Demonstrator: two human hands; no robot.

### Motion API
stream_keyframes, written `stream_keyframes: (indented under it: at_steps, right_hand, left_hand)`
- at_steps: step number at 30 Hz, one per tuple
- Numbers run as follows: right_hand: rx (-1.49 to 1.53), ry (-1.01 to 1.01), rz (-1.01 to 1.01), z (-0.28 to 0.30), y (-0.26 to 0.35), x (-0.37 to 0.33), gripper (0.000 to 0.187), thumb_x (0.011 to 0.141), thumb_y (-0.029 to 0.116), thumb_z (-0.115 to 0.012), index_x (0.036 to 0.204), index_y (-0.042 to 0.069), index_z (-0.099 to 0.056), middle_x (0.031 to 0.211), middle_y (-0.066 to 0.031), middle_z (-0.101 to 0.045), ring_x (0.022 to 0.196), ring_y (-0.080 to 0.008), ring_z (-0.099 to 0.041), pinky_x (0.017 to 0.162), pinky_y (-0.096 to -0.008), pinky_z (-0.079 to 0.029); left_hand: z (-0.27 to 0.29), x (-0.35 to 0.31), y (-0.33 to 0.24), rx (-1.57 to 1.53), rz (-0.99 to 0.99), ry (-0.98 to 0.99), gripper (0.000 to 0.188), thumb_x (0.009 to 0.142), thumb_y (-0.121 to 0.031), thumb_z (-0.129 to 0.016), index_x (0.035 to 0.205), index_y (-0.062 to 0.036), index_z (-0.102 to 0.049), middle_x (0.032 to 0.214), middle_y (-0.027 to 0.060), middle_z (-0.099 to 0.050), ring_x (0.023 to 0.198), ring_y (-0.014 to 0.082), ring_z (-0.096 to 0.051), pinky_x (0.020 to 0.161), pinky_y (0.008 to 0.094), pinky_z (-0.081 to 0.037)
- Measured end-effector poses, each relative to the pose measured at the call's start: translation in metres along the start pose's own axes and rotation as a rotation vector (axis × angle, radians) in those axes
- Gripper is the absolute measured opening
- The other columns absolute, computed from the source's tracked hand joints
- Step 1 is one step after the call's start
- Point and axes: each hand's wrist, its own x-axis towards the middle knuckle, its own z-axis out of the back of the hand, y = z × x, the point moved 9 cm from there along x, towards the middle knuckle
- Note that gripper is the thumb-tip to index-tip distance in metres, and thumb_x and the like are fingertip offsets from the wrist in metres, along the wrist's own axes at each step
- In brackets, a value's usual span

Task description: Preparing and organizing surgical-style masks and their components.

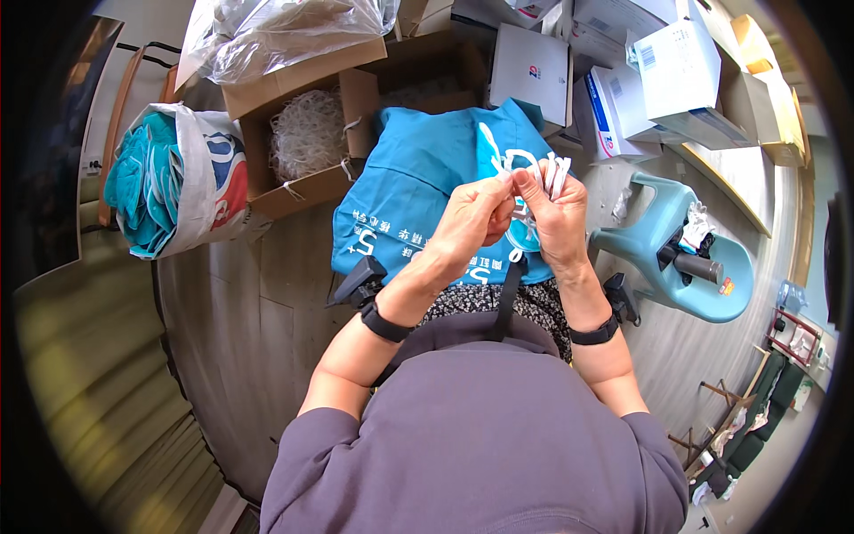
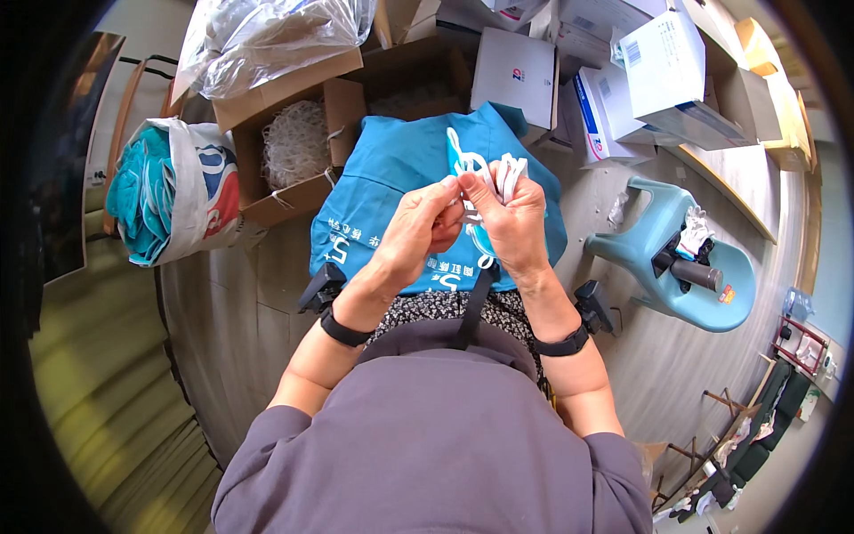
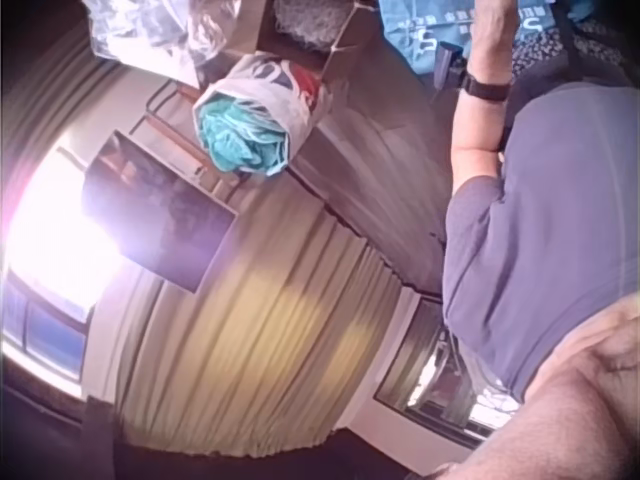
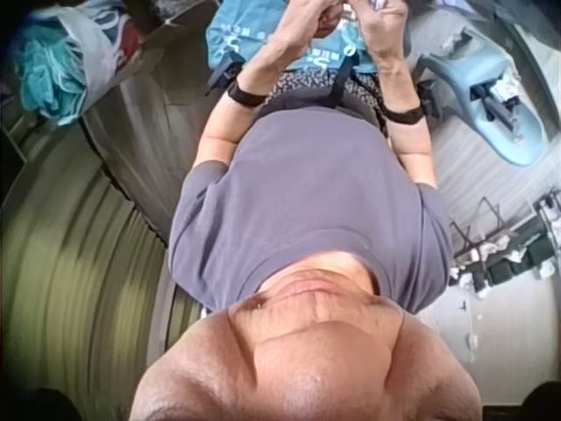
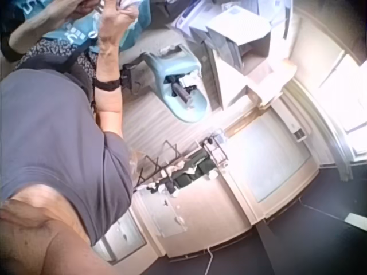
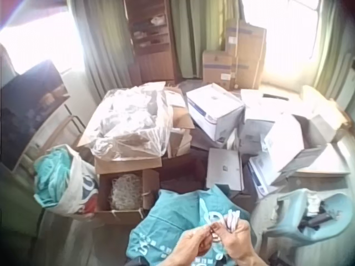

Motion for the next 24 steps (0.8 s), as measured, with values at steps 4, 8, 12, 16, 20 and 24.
stream_keyframes:
  at_steps: [4,8,12,16,20,24]
  right_hand:
    - [-0.098,-0.184,0.071,0.027,-0.01,0.014,0.025,0.089,0.014,-0.074,0.07,0.006,-0.06,0.067,0.0065,-0.053,0.064,-0.0018,-0.044,0.055,-0.0208,-0.035]
    - [-0.076,-0.433,0.1,0.087,-0.032,0.046,0.024,0.087,0.011,-0.076,0.07,0.007,-0.059,0.067,0.0057,-0.053,0.061,-0.0039,-0.042,0.054,-0.0225,-0.032]
    - [-0.041,-0.587,0.091,0.121,-0.051,0.06,0.021,0.086,0.007,-0.075,0.071,0.005,-0.061,0.068,0.0031,-0.056,0.06,-0.0066,-0.046,0.054,-0.0249,-0.036]
    - [0.049,-0.741,0.002,0.143,-0.073,0.069,0.014,0.085,0.008,-0.075,0.076,0.002,-0.065,0.072,-0.0025,-0.062,0.061,-0.0102,-0.054,0.056,-0.0274,-0.042]
    - [-0.012,-0.549,-0.076,0.117,-0.072,0.069,0.013,0.087,0.013,-0.075,0.082,0.002,-0.069,0.074,0.0008,-0.064,0.063,-0.0079,-0.053,0.057,-0.0257,-0.041]
    - [-0.105,-0.008,-0.035,0.026,-0.04,0.036,0.019,0.088,0.021,-0.076,0.083,0.005,-0.068,0.073,0.0066,-0.058,0.068,-0.0031,-0.046,0.059,-0.0208,-0.036]
  left_hand:
    - [-0.005,0.017,0.02,-0.003,-0.082,-0.1,0.04,0.103,-0.029,-0.048,0.067,-0.0109,-0.046,0.057,-0.0047,-0.037,0.046,0.0042,-0.028,0.042,0.0223,-0.02]
    - [-0.027,0.017,0.047,-0.104,0.087,-0.117,0.035,0.101,-0.026,-0.047,0.07,-0.0096,-0.046,0.059,-0.0043,-0.035,0.046,0.0036,-0.025,0.042,0.0226,-0.017]
    - [-0.024,-0.003,0.058,-0.09,0.223,-0.105,0.037,0.102,-0.026,-0.045,0.068,-0.0116,-0.039,0.06,-0.0048,-0.032,0.048,0.0035,-0.023,0.043,0.0229,-0.017]
    - [-0.006,-0.048,0.066,-0.106,0.298,-0.063,0.036,0.103,-0.025,-0.042,0.07,-0.0123,-0.036,0.06,-0.0056,-0.028,0.049,0.0042,-0.022,0.045,0.0229,-0.019]
    - [0.018,-0.078,0.063,-0.15,0.308,-0.076,0.031,0.104,-0.023,-0.039,0.075,-0.0117,-0.039,0.057,-0.0061,-0.029,0.047,0.0047,-0.025,0.046,0.0233,-0.021]
    - [0.037,-0.048,0.042,-0.28,0.21,-0.045,0.026,0.097,-0.021,-0.041,0.074,-0.0101,-0.045,0.057,-0.0047,-0.034,0.047,0.0065,-0.03,0.048,0.0246,-0.026]
